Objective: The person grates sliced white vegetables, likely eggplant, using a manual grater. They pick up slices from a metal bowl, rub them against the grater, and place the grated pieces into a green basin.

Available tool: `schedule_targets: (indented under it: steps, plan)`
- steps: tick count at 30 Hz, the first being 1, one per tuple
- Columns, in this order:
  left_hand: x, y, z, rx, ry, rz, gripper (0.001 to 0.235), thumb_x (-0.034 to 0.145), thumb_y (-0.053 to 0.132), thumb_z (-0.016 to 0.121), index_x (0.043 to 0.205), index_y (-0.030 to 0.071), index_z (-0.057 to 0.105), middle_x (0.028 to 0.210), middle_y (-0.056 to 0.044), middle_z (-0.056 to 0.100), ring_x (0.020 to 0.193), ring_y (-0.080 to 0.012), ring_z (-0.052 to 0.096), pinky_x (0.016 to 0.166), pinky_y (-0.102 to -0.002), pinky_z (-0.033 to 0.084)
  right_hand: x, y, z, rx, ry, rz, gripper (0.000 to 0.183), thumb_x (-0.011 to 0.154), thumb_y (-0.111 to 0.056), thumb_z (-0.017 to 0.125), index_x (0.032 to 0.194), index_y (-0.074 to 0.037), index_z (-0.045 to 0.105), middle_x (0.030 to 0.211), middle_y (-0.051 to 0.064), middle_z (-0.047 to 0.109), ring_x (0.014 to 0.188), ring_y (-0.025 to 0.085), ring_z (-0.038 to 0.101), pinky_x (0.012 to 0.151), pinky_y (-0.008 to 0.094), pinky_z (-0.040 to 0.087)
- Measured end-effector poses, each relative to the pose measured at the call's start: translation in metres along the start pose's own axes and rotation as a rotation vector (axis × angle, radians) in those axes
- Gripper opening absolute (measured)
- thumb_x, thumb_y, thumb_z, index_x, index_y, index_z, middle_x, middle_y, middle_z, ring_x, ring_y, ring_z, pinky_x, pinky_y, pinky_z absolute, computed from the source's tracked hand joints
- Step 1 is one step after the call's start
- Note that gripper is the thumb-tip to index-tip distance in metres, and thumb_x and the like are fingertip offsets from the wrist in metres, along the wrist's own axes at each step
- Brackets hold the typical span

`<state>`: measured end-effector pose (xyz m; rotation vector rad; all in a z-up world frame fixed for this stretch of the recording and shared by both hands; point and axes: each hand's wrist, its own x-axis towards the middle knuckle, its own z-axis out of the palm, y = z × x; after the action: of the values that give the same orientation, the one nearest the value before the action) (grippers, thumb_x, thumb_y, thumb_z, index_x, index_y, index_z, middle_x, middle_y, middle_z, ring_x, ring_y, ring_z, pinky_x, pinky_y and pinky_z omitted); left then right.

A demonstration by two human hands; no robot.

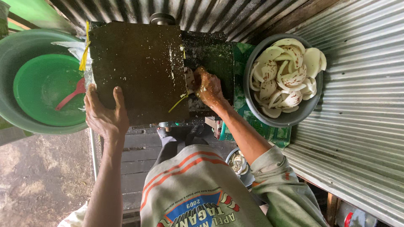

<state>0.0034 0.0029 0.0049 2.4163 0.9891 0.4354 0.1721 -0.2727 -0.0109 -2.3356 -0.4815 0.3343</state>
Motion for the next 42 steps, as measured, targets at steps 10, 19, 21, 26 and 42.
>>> schedule_targets:
  steps: [10,19,21,26,42]
  plan:
    - [-0.004,0.0,-0.002,-0.041,0.065,0.058,0.073,0.109,0.058,0.064,0.144,-0.005,0.057,0.133,-0.026,0.065,0.116,-0.0413,0.068,0.093,-0.052,0.055,0.002,0.032,0.025,0.079,0.02,-0.074,0.023,0.099,-0.023,0.06,0.115,-0.008,0.067,0.096,0.01,0.078,0.083,0.024,0.076,0.071,0.037,0.06]
    - [-0.006,0.001,-0.001,-0.049,0.092,0.061,0.076,0.108,0.062,0.064,0.144,-0.005,0.058,0.133,-0.025,0.066,0.118,-0.0416,0.069,0.096,-0.052,0.056,0.022,0.041,-0.018,-0.276,-0.224,-0.056,0.049,0.099,-0.03,0.067,0.142,-0.013,0.052,0.118,0.015,0.072,0.085,0.032,0.075,0.069,0.041,0.061]
    - [-0.004,0.0,0.0,-0.056,0.088,0.061,0.077,0.108,0.063,0.063,0.145,-0.004,0.058,0.134,-0.025,0.065,0.118,-0.0407,0.069,0.095,-0.051,0.056,0.031,0.04,-0.026,-0.255,-0.197,-0.227,0.041,0.097,-0.021,0.069,0.137,-0.014,0.06,0.121,0.015,0.074,0.092,0.033,0.075,0.075,0.041,0.06]
    - [-0.005,0.0,0.002,-0.046,0.081,0.054,0.077,0.108,0.062,0.062,0.145,-0.005,0.057,0.132,-0.025,0.065,0.116,-0.0396,0.068,0.093,-0.051,0.056,0.042,0.029,-0.017,-0.05,-0.199,-0.193,0.04,0.084,-0.002,0.066,0.124,-0.008,0.072,0.113,0.017,0.076,0.096,0.028,0.077,0.081,0.035,0.06]
    - [-0.002,0.006,-0.003,0.004,0.069,0.036,0.075,0.107,0.062,0.064,0.144,-0.003,0.059,0.131,-0.024,0.066,0.116,-0.0405,0.068,0.093,-0.053,0.055,0.016,0.012,-0.009,1.158,-0.138,0.15,0.027,0.106,-0.018,0.049,0.114,-0.001,0.068,0.099,0.009,0.073,0.091,0.016,0.071,0.08,0.032,0.059]
